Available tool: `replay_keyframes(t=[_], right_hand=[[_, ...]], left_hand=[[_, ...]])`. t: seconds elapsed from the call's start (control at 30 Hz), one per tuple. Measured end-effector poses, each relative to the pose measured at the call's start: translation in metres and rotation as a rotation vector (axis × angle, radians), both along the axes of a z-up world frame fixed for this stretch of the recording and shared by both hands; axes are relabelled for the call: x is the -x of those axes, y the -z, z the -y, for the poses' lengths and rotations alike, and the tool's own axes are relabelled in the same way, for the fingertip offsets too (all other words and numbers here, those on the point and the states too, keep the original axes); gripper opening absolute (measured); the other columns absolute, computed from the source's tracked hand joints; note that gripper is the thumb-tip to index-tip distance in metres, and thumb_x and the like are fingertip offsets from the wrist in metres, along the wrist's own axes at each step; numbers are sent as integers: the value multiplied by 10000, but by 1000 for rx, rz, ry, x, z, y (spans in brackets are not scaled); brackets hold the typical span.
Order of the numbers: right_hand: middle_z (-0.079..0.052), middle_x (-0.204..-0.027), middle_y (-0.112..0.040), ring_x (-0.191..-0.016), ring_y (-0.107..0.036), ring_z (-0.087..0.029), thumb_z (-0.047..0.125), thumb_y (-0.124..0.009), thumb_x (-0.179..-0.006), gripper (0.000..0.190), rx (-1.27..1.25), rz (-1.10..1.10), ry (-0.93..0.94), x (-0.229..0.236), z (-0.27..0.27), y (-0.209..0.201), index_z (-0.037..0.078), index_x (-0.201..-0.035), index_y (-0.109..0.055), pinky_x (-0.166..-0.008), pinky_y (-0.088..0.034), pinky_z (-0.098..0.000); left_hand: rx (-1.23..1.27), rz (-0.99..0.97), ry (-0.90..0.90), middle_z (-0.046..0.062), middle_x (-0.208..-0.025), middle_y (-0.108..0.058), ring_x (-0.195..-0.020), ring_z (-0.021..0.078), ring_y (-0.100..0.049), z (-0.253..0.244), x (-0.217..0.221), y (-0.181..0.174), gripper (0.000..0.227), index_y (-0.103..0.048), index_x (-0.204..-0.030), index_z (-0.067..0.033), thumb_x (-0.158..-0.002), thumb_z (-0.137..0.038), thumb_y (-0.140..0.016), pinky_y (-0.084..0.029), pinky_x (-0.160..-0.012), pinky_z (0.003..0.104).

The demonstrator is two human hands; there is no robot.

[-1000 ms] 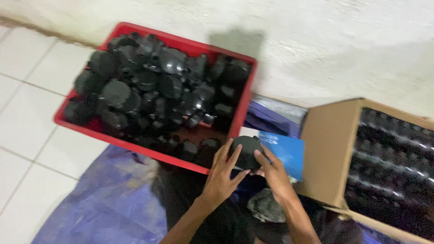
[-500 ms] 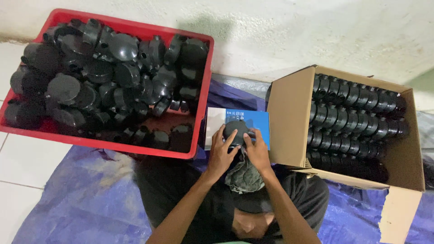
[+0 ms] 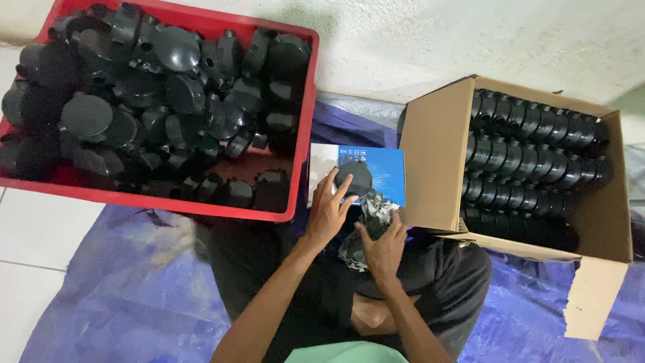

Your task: Sorting and cleaning plastic castor wheel components into a cardboard box.

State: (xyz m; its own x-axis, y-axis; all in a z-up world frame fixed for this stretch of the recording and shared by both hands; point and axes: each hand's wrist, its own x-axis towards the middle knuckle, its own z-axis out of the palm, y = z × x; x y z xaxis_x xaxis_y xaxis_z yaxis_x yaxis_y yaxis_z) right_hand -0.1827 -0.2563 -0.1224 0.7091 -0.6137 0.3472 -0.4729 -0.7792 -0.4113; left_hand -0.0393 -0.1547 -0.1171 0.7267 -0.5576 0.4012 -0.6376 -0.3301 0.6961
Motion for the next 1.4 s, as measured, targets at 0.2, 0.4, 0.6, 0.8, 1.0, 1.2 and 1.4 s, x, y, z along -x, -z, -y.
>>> replay_keyframes(t=[0.2,0.4,0.6,0.8,1.0,1.2,1.4], right_hand=[[-307,-1270,-472,-1119,-593,-462,291,-791,-870,855,-216,66,14,-10,7,55,-12,-1488,-284,-886,-550,-540],[-350,-1280,-516,-1092,-634,-475,320,-766,-912,804,-468,21,111,-1,21,-10,-42,-1453,-296,-847,-567,-532],[-283,-1299,-589,-1100,-660,-504,282,-594,-1062,439,-86,27,-134,-10,49,-79,15,-1395,-491,-853,-568,-520],[-120,-1338,-641,-1023,-707,-386,133,-644,-939,420,105,-70,-299,-57,46,-119,120,-1357,-601,-835,-581,-484],[-113,-1349,-633,-934,-688,-372,98,-675,-844,523,249,-253,-465,-76,40,-84,146,-1361,-609,-797,-602,-456],[-124,-1317,-635,-960,-690,-392,100,-682,-850,493,147,-203,-472,-51,38,-64,135,-1339,-641,-789,-610,-462],[-128,-1306,-634,-950,-743,-372,117,-654,-930,381,-62,-271,-279,-45,59,-88,129,-1311,-648,-763,-617,-476]], left_hand=[[-15,23,8,249,-1494,-478,-1341,407,-493,-1,-6,-1,571,-538,-1464,-31,-989,-306,-695,-411,-1073,515],[20,34,1,243,-1490,-493,-1377,403,-479,-2,-11,-6,626,-537,-1453,-11,-954,-344,-716,-393,-1103,511],[-17,28,-11,231,-1502,-493,-1390,388,-464,2,-9,0,633,-536,-1450,18,-963,-342,-720,-355,-1121,509],[-10,55,-5,209,-1541,-496,-1440,349,-439,-1,-9,-4,651,-531,-1448,29,-951,-348,-718,-355,-1092,504],[-119,120,-42,187,-1535,-509,-1430,336,-432,1,-8,-4,647,-537,-1446,22,-938,-338,-714,-331,-1063,510],[-113,144,-52,172,-1524,-523,-1433,334,-437,1,-8,-6,648,-550,-1434,7,-922,-346,-731,-342,-1042,523],[-137,176,-55,162,-1503,-535,-1412,336,-438,1,-11,-5,652,-558,-1425,-8,-917,-376,-735,-346,-1027,533]])
